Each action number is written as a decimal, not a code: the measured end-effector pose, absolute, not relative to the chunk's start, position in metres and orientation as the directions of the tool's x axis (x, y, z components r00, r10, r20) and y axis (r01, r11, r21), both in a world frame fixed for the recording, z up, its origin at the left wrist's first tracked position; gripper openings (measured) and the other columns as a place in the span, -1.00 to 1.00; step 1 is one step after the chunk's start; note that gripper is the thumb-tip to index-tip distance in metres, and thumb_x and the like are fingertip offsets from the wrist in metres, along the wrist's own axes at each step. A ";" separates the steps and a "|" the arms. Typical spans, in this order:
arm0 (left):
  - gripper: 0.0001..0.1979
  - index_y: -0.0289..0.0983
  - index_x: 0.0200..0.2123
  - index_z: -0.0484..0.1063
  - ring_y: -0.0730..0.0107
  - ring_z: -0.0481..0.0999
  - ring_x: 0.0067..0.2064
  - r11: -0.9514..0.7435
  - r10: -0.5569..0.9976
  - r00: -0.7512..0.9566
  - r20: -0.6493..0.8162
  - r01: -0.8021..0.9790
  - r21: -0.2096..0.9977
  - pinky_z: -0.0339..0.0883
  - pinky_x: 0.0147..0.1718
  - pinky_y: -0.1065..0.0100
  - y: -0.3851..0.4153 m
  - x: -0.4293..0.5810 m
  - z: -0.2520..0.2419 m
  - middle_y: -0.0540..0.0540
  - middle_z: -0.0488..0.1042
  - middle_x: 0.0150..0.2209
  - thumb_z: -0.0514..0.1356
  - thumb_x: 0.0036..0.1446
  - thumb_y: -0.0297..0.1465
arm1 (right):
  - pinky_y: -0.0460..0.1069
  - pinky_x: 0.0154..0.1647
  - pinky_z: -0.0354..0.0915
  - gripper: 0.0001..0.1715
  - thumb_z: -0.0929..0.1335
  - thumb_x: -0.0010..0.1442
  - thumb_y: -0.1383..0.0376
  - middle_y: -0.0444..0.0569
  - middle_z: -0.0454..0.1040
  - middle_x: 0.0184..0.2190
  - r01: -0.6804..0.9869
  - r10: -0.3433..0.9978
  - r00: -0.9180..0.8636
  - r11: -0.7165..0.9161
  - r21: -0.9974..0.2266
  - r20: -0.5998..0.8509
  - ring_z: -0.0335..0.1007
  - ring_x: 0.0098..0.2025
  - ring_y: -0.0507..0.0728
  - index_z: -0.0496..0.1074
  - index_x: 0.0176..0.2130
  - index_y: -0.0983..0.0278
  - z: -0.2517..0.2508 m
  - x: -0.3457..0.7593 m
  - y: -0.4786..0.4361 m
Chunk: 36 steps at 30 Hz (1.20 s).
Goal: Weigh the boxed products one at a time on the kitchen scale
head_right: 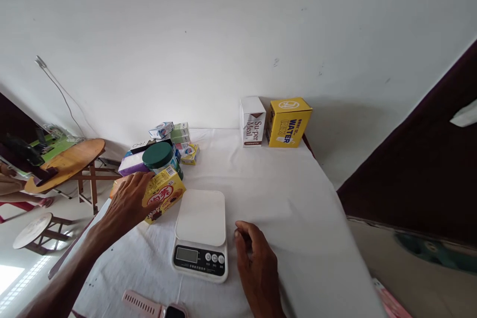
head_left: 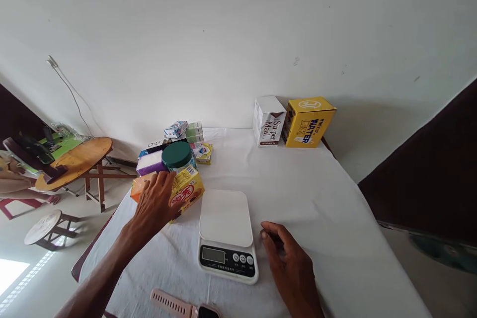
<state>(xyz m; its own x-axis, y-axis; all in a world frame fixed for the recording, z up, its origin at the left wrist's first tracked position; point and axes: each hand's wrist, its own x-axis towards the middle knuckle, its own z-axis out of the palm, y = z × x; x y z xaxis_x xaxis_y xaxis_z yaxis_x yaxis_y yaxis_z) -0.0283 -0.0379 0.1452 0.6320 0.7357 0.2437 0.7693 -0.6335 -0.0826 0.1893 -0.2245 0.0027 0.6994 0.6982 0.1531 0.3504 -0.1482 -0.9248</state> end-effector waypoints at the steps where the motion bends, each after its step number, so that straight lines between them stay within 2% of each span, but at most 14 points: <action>1: -0.48 -0.30 0.15 0.30 -0.06 0.42 0.05 -0.665 0.703 0.653 0.281 0.744 -0.065 0.38 -0.03 0.00 -0.042 -0.025 0.146 -0.25 0.44 0.03 0.33 0.19 -0.28 | 0.03 -0.27 0.47 -0.55 0.28 0.27 -0.04 0.02 0.61 -0.16 0.352 0.696 0.700 -0.142 -0.925 0.159 0.55 -0.22 0.19 0.53 -0.15 0.21 0.002 0.189 -0.224; 4: -0.67 -0.27 0.09 0.33 0.03 0.48 -0.02 -0.749 0.628 0.688 0.364 0.661 0.042 0.43 -0.10 0.06 -0.059 -0.017 0.144 -0.22 0.47 -0.04 0.17 0.34 -0.26 | 0.01 -0.30 0.46 -0.57 0.28 0.28 -0.02 0.02 0.61 -0.18 0.343 0.698 0.699 -0.136 -0.929 0.155 0.55 -0.23 0.18 0.53 -0.15 0.21 0.002 0.189 -0.224; 6: -0.73 -0.25 0.08 0.32 0.10 0.53 -0.08 -0.768 0.628 0.691 0.357 0.624 0.143 0.46 -0.15 0.12 -0.072 -0.015 0.133 -0.21 0.49 -0.08 0.07 0.41 -0.26 | 0.01 -0.34 0.44 -0.57 0.27 0.29 -0.01 0.02 0.61 -0.18 0.336 0.704 0.695 -0.137 -0.932 0.147 0.55 -0.23 0.18 0.53 -0.14 0.22 0.004 0.188 -0.225; 10: -0.55 -0.26 0.27 0.17 0.03 0.55 0.01 -0.716 0.693 0.690 0.210 0.625 0.310 0.47 -0.04 0.00 -0.089 -0.021 0.098 -0.31 0.50 0.04 0.02 0.42 -0.21 | 0.00 -0.38 0.43 -0.55 0.27 0.30 -0.03 0.04 0.60 -0.14 0.301 0.707 0.698 -0.149 -0.942 0.111 0.55 -0.21 0.18 0.52 -0.11 0.23 0.008 0.186 -0.228; 14: -0.44 -0.28 0.39 0.03 0.10 0.55 0.01 -0.578 0.744 0.668 0.011 0.635 0.512 0.46 0.03 0.00 -0.089 -0.025 0.069 -0.32 0.49 0.05 -0.03 0.44 -0.16 | 0.04 -0.23 0.47 -0.51 0.28 0.30 -0.06 0.06 0.61 -0.12 0.279 0.710 0.699 -0.165 -0.946 0.083 0.55 -0.20 0.20 0.52 -0.05 0.23 0.011 0.186 -0.230; 16: -0.41 -0.27 0.40 0.03 0.12 0.55 0.00 -0.532 0.752 0.659 -0.012 0.619 0.578 0.45 0.04 0.01 -0.087 -0.024 0.061 -0.32 0.48 0.08 -0.03 0.44 -0.12 | 0.05 -0.19 0.47 -0.49 0.29 0.29 -0.07 0.07 0.61 -0.11 0.271 0.706 0.705 -0.177 -0.946 0.070 0.55 -0.19 0.20 0.53 -0.04 0.24 0.012 0.187 -0.231; 21: -0.44 -0.17 0.37 0.17 0.04 0.56 0.02 -0.525 0.738 0.673 0.041 0.536 0.661 0.48 0.01 0.03 -0.086 -0.023 0.044 -0.30 0.49 0.10 0.03 0.40 -0.10 | 0.05 -0.12 0.47 -0.45 0.30 0.27 -0.12 0.05 0.60 -0.08 0.208 0.702 0.712 -0.239 -0.949 -0.021 0.55 -0.08 0.23 0.52 -0.02 0.20 0.017 0.188 -0.233; 25: -0.42 -0.14 0.38 0.17 -0.08 0.49 0.18 -0.596 0.663 0.739 0.120 0.424 0.682 0.43 0.10 -0.03 -0.092 -0.027 0.028 -0.32 0.40 0.24 0.05 0.37 -0.10 | 0.05 -0.13 0.47 -0.43 0.29 0.26 -0.16 0.03 0.58 -0.03 0.177 0.662 0.747 -0.297 -0.938 -0.068 0.52 -0.03 0.25 0.50 0.00 0.17 0.027 0.196 -0.240; 27: -0.48 -0.13 0.33 0.24 -0.12 0.37 0.29 -0.653 0.592 0.792 0.149 0.364 0.665 0.35 0.18 -0.10 -0.095 -0.030 0.023 -0.30 0.36 0.29 0.04 0.38 -0.13 | 0.05 -0.15 0.46 -0.44 0.30 0.26 -0.17 0.03 0.57 -0.03 0.233 0.625 0.781 -0.320 -0.918 -0.019 0.51 -0.04 0.25 0.49 0.01 0.15 0.038 0.210 -0.241; 30: -0.58 -0.08 0.24 0.36 -0.12 0.26 0.37 -0.696 0.507 0.846 0.165 0.289 0.658 0.21 0.27 -0.19 -0.096 -0.031 0.024 -0.24 0.37 0.29 0.03 0.39 -0.17 | 0.08 -0.10 0.44 -0.44 0.31 0.24 -0.15 0.04 0.56 -0.06 0.395 0.594 0.790 -0.303 -0.867 0.152 0.49 -0.04 0.24 0.46 0.01 0.17 0.059 0.250 -0.227; 33: -0.52 -0.06 0.32 0.26 0.00 0.47 0.20 -0.622 0.562 0.818 0.119 0.324 0.713 0.35 0.19 -0.06 -0.092 -0.024 0.032 -0.24 0.45 0.21 0.06 0.38 -0.16 | 0.15 0.01 0.40 -0.31 0.36 0.12 -0.18 0.12 0.51 -0.01 0.510 0.551 0.784 -0.310 -0.802 0.286 0.45 0.01 0.28 0.40 0.02 0.24 0.078 0.312 -0.189; 36: -0.40 -0.10 0.42 0.04 0.19 0.60 -0.08 -0.502 0.666 0.744 0.048 0.400 0.767 0.52 -0.02 0.11 -0.085 -0.019 0.039 -0.21 0.51 0.07 0.06 0.40 -0.14 | 0.27 0.17 0.27 0.06 0.47 -0.09 -0.17 0.37 0.32 0.18 0.492 0.458 0.836 -0.383 -0.782 0.301 0.29 0.20 0.42 0.22 0.17 0.40 0.087 0.373 -0.136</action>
<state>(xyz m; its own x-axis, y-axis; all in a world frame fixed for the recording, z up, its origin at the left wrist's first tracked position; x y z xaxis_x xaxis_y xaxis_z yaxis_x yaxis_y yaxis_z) -0.0192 -0.0852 0.0390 0.7441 0.6663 0.0484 0.3999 -0.5023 0.7667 0.3729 -0.1357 0.0871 0.8363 0.4580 0.3015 0.4917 -0.3830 -0.7820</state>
